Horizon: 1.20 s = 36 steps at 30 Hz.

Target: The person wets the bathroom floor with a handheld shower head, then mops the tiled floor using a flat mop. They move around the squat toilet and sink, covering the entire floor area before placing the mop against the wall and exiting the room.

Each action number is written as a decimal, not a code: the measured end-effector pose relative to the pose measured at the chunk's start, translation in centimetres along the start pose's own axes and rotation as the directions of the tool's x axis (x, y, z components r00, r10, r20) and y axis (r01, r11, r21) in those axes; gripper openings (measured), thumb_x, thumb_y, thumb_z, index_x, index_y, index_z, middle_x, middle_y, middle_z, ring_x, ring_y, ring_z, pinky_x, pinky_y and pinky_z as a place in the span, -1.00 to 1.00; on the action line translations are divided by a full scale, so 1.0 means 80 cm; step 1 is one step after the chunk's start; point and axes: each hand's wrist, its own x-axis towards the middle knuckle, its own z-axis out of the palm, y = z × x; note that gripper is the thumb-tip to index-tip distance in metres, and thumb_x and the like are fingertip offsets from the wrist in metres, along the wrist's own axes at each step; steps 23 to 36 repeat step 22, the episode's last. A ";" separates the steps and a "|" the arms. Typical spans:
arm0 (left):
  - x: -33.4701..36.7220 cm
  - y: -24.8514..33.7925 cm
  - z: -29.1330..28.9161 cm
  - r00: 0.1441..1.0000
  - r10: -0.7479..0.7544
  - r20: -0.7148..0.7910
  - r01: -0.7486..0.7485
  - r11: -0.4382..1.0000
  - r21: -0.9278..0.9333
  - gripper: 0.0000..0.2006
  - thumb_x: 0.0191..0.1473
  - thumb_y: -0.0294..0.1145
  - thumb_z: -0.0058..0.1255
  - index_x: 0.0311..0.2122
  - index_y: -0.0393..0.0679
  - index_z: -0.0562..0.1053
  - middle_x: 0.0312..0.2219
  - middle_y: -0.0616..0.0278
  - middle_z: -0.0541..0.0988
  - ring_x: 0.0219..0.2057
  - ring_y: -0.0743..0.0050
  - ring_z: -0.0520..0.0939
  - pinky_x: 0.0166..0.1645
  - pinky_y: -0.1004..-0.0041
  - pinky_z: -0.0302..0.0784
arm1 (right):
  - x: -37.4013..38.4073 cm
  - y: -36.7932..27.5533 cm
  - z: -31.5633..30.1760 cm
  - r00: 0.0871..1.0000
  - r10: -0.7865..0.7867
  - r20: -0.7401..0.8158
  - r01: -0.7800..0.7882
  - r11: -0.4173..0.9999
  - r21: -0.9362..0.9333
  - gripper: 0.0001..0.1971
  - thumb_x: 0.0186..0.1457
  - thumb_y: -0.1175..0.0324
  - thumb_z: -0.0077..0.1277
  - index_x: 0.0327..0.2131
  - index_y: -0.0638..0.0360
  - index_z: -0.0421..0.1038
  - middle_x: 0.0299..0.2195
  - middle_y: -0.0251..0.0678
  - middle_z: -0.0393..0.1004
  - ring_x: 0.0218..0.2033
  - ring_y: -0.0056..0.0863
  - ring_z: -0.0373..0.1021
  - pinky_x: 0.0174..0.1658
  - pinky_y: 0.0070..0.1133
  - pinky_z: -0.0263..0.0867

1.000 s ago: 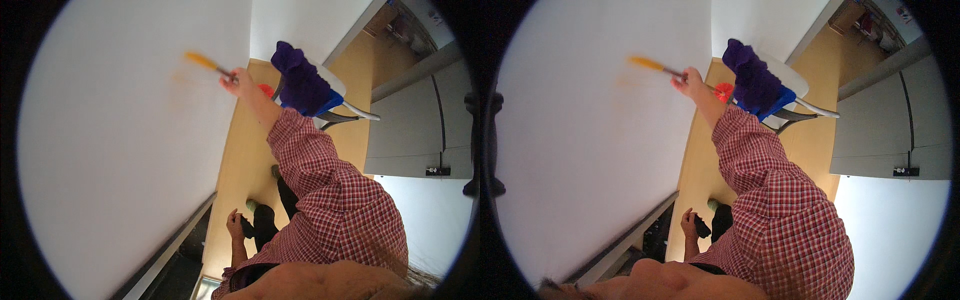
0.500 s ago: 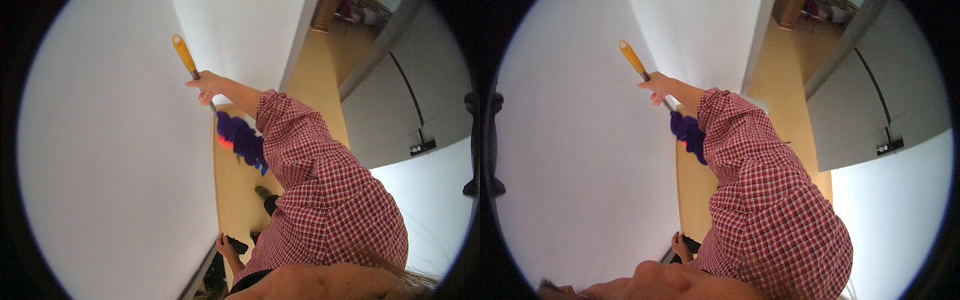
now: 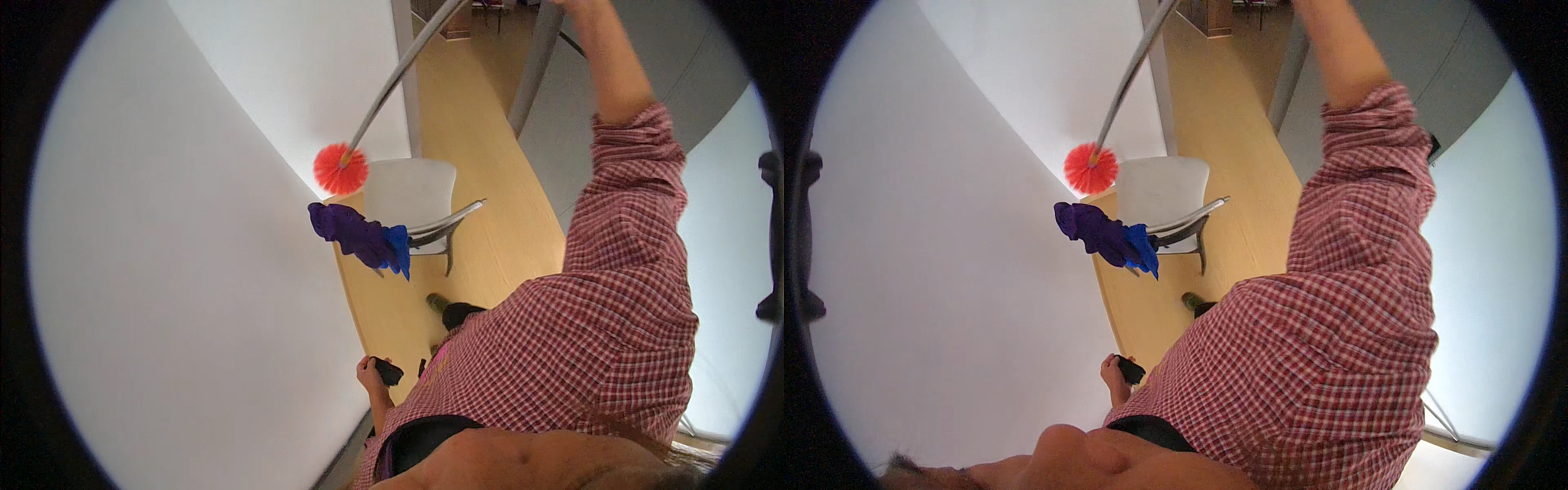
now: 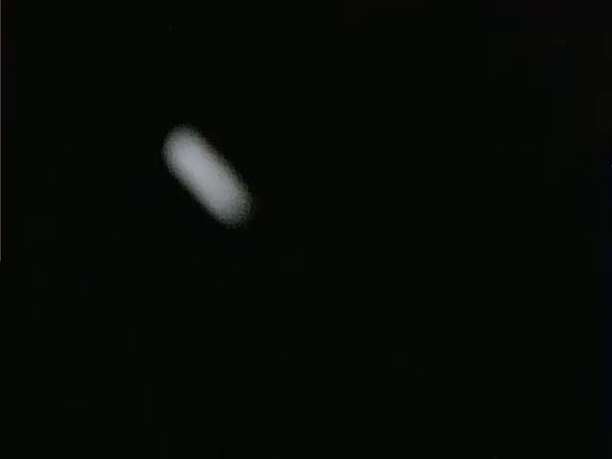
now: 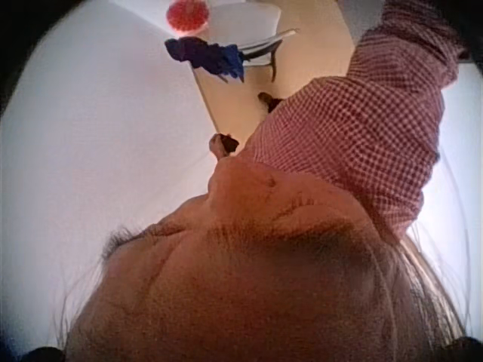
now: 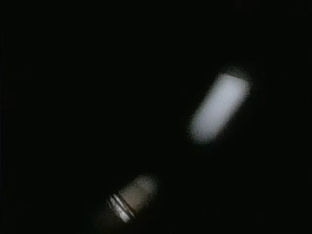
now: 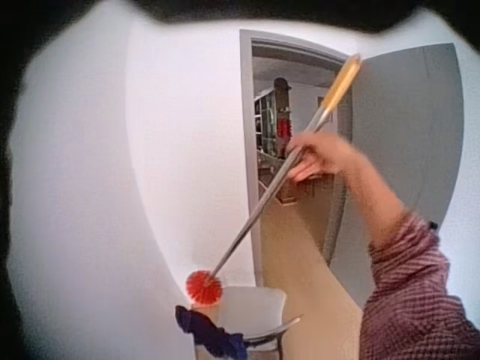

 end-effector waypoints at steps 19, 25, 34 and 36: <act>0.079 0.219 -0.139 0.992 -0.092 0.082 -0.028 0.483 0.875 -0.85 -0.01 -0.46 -0.02 -0.30 -0.27 0.46 -0.38 0.11 0.55 -0.38 0.28 0.57 -0.33 0.37 0.51 | 0.158 0.316 0.083 0.912 0.410 -0.018 -0.403 0.887 -0.226 -0.66 0.00 0.26 0.06 -0.20 0.21 0.24 -0.33 -0.11 0.36 -0.51 -0.38 0.50 -0.50 -0.57 0.53; -0.065 0.375 -0.283 0.948 -0.189 0.256 -0.280 -0.111 0.954 -0.77 -0.02 -0.36 0.04 -0.25 -0.23 0.47 -0.27 0.14 0.56 -0.24 0.33 0.54 -0.19 0.44 0.49 | 0.092 0.117 0.188 0.857 0.513 0.037 -0.499 0.846 -0.187 -0.71 -0.01 0.32 0.03 -0.23 0.18 0.23 -0.35 -0.15 0.35 -0.51 -0.34 0.49 -0.46 -0.51 0.52; -0.065 0.375 -0.283 0.948 -0.189 0.256 -0.280 -0.111 0.954 -0.77 -0.02 -0.36 0.04 -0.25 -0.23 0.47 -0.27 0.14 0.56 -0.24 0.33 0.54 -0.19 0.44 0.49 | 0.092 0.117 0.188 0.857 0.513 0.037 -0.499 0.846 -0.187 -0.71 -0.01 0.32 0.03 -0.23 0.18 0.23 -0.35 -0.15 0.35 -0.51 -0.34 0.49 -0.46 -0.51 0.52; -0.065 0.375 -0.283 0.948 -0.189 0.256 -0.280 -0.111 0.954 -0.77 -0.02 -0.36 0.04 -0.25 -0.23 0.47 -0.27 0.14 0.56 -0.24 0.33 0.54 -0.19 0.44 0.49 | 0.092 0.117 0.188 0.857 0.513 0.037 -0.499 0.846 -0.187 -0.71 -0.01 0.32 0.03 -0.23 0.18 0.23 -0.35 -0.15 0.35 -0.51 -0.34 0.49 -0.46 -0.51 0.52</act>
